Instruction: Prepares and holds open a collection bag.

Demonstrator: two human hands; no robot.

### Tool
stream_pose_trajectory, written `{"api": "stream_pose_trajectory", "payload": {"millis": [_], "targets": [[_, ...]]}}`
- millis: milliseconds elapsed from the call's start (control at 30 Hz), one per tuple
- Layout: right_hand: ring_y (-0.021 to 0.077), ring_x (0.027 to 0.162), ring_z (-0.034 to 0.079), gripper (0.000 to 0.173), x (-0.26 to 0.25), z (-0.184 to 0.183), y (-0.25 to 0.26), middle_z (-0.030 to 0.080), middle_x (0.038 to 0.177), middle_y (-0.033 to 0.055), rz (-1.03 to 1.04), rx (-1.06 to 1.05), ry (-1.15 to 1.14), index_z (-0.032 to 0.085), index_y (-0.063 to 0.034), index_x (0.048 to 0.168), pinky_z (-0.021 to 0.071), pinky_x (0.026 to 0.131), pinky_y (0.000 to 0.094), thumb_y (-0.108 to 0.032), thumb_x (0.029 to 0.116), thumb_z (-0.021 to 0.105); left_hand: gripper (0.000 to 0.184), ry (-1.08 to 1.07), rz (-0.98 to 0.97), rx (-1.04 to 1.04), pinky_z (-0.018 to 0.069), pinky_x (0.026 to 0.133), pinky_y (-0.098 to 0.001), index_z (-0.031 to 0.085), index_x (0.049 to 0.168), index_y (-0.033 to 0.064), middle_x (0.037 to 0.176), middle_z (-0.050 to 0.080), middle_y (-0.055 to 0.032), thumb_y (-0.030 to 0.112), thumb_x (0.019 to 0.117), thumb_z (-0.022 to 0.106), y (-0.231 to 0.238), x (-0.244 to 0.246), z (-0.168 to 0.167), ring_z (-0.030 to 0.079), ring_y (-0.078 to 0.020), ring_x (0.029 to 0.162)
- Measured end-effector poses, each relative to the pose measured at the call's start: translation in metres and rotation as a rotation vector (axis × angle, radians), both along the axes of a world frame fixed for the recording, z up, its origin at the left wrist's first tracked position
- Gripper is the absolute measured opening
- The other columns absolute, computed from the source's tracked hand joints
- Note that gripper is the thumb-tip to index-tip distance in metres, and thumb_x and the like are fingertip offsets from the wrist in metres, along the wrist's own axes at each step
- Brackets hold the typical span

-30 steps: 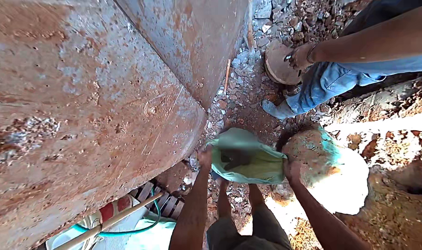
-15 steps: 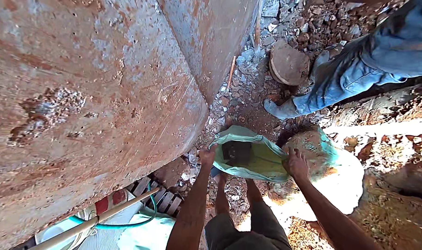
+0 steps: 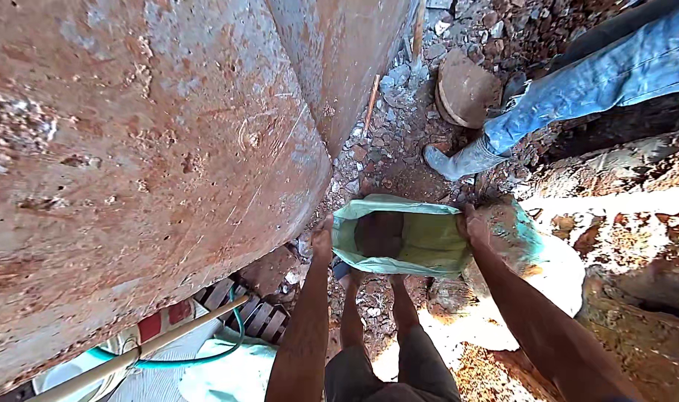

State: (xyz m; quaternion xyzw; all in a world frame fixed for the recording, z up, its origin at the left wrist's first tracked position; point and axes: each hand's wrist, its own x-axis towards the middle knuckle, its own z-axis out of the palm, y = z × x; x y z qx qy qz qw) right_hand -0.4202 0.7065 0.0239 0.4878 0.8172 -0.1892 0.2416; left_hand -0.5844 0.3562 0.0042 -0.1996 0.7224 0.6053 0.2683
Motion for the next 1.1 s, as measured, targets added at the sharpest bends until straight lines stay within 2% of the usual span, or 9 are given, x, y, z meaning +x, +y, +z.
{"api": "stream_pose_trajectory", "payload": {"millis": [133, 233, 333, 433, 567, 733, 867, 967, 1100], "targets": [[0.0466, 0.141, 0.045, 0.076, 0.031, 0.017, -0.034, 0.047, 0.151, 0.0294, -0.065, 0.127, 0.138, 0.043, -0.0017, 0.153, 0.0366, 0.115, 0.0600, -0.040, 0.0945, 0.071, 0.080, 0.024, -0.263, -0.373, 0.0448, 0.110, -0.0537, 0.044, 0.150, 0.0002, 0.144, 0.052, -0.0282, 0.034, 0.0875, 0.081, -0.021, 0.022, 0.013, 0.054, -0.0388, 0.132], [0.0499, 0.141, 0.043, 0.090, 0.066, 0.027, -0.072, 0.042, 0.152, 0.0337, -0.281, 0.117, 0.122, 0.039, 0.0038, 0.153, 0.0378, 0.115, 0.0610, -0.046, 0.0896, 0.077, 0.060, -0.146, -0.295, -0.486, 0.0532, 0.095, -0.0564, 0.054, 0.142, 0.0019, 0.127, 0.064, -0.0275, 0.034, 0.0957, 0.073, -0.030, 0.046, 0.022, 0.066, -0.0391, 0.111], [0.0419, 0.122, 0.061, 0.067, 0.092, 0.007, -0.102, 0.060, 0.135, 0.0302, -0.678, -0.108, 0.301, 0.049, 0.0046, 0.144, 0.0498, 0.102, 0.0579, -0.025, 0.0919, 0.078, 0.031, -0.181, 0.033, -0.224, 0.0602, 0.070, -0.0428, 0.061, 0.127, -0.0037, 0.106, 0.067, -0.0245, 0.019, 0.1068, 0.056, -0.016, 0.059, 0.013, 0.070, -0.0276, 0.079], [0.0277, 0.091, 0.065, 0.034, 0.107, -0.024, -0.112, 0.064, 0.110, 0.0225, -1.135, -0.327, 0.707, 0.055, 0.0063, 0.129, 0.0564, 0.078, 0.0466, -0.001, 0.0966, 0.061, 0.037, -0.260, 0.437, 0.128, 0.0543, 0.088, -0.0466, 0.048, 0.141, -0.0052, 0.129, 0.058, -0.0262, 0.015, 0.1090, 0.048, -0.005, 0.058, 0.000, 0.063, -0.0303, 0.106], [0.0232, 0.090, 0.066, 0.038, 0.117, -0.046, -0.097, 0.063, 0.109, 0.0155, -1.362, -0.580, 0.919, 0.048, -0.0026, 0.131, 0.0575, 0.073, 0.0451, 0.001, 0.0935, 0.048, 0.034, -0.314, 0.646, 0.355, 0.0534, 0.090, -0.0518, 0.044, 0.139, 0.0023, 0.127, 0.058, -0.0204, 0.011, 0.1068, 0.039, -0.016, 0.056, -0.024, 0.061, -0.0295, 0.110], [0.0252, 0.096, 0.067, 0.045, 0.126, -0.059, -0.086, 0.065, 0.111, 0.0139, -1.285, -0.703, 0.933, 0.048, -0.0088, 0.131, 0.0570, 0.074, 0.0506, -0.011, 0.0864, 0.047, 0.031, -0.310, 0.396, 0.059, 0.0517, 0.084, -0.0506, 0.057, 0.122, -0.0057, 0.112, 0.062, -0.0229, 0.014, 0.1003, 0.048, -0.010, 0.057, -0.021, 0.061, -0.0296, 0.099], [0.0292, 0.100, 0.065, 0.046, 0.131, -0.050, -0.081, 0.063, 0.119, 0.0173, -1.261, -0.713, 0.786, 0.047, -0.0077, 0.135, 0.0543, 0.074, 0.0520, -0.013, 0.0893, 0.046, 0.049, -0.230, 0.169, -0.166, 0.0452, 0.103, -0.0540, 0.046, 0.148, -0.0009, 0.142, 0.053, -0.0268, 0.020, 0.1040, 0.052, -0.012, 0.047, -0.009, 0.053, -0.0355, 0.127], [0.0286, 0.096, 0.066, 0.046, 0.133, -0.038, -0.069, 0.063, 0.114, 0.0197, -1.176, -0.718, 0.740, 0.047, -0.0013, 0.135, 0.0567, 0.075, 0.0491, -0.002, 0.0883, 0.045, 0.068, 0.191, -0.269, -0.642, 0.0374, 0.115, -0.0569, 0.040, 0.151, -0.0040, 0.151, 0.042, -0.0323, 0.014, 0.0922, 0.068, 0.004, 0.036, 0.028, 0.043, -0.0462, 0.140], [0.0236, 0.086, 0.067, 0.044, 0.141, -0.038, -0.065, 0.063, 0.104, 0.0180, -1.019, -0.716, 0.689, 0.048, 0.0041, 0.129, 0.0586, 0.071, 0.0428, 0.005, 0.0852, 0.048, 0.075, 0.558, -0.939, -0.800, 0.0231, 0.117, -0.0661, 0.047, 0.153, 0.0110, 0.158, 0.039, -0.0271, 0.019, 0.0840, 0.075, 0.044, 0.006, 0.033, 0.034, -0.0495, 0.145]]}}
